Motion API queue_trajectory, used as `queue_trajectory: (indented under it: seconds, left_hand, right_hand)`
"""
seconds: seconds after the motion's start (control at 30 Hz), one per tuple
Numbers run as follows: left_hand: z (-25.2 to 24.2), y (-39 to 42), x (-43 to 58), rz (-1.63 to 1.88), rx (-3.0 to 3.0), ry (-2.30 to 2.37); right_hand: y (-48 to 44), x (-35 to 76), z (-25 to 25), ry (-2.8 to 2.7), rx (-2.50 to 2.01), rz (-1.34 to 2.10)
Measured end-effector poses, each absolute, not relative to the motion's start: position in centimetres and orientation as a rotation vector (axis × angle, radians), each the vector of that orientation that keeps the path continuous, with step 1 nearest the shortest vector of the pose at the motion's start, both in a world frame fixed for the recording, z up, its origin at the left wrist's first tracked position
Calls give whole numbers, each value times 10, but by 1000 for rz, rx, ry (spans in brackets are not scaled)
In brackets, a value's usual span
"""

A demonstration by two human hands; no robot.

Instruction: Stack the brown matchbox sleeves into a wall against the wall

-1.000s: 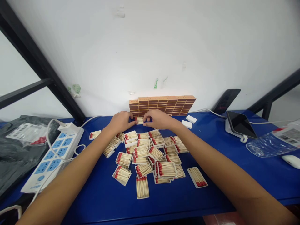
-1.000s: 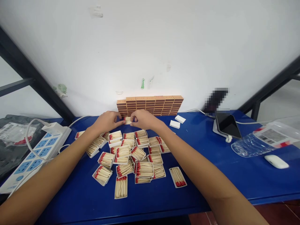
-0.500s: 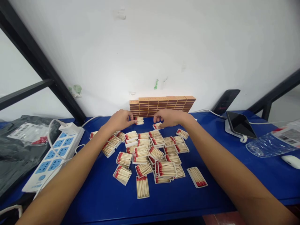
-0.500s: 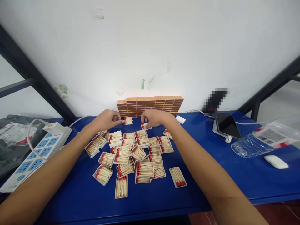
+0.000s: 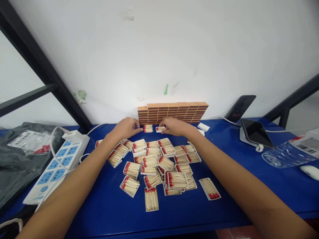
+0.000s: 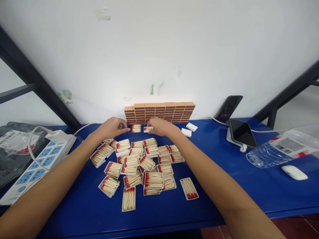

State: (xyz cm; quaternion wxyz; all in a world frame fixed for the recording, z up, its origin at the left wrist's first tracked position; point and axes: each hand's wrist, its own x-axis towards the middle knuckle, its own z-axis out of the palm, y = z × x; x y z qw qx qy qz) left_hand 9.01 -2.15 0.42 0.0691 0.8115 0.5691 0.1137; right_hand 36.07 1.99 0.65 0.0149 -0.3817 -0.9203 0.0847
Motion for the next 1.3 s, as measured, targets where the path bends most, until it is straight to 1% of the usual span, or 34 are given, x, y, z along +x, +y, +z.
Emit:
queue_trajectory:
  seconds: [0.1,0.33,0.57,0.7,1.07,1.3]
  left_hand:
    - [4,-22,90,341,2448,1696]
    - [2,-21,89,351,2467,1666]
    - [2,-21,89,335,2485,1677]
    - [-1,-20,89,343,2497,1669]
    - [1,-21,91,322,2489,1681]
    - [0,-22,91,333,2495,1667]
  right_hand:
    - [22,361,3,-2892,-1109,246]
    - [24,360,-2,-2893,-1173,162]
    - [13,351,6,-2670,-1281,-181]
    - [8,346,8,-2674,-1258,-316]
    - [10,350,-2,-2738,-1172,-273]
    - [8,348,-1,-2717,-1138,-321]
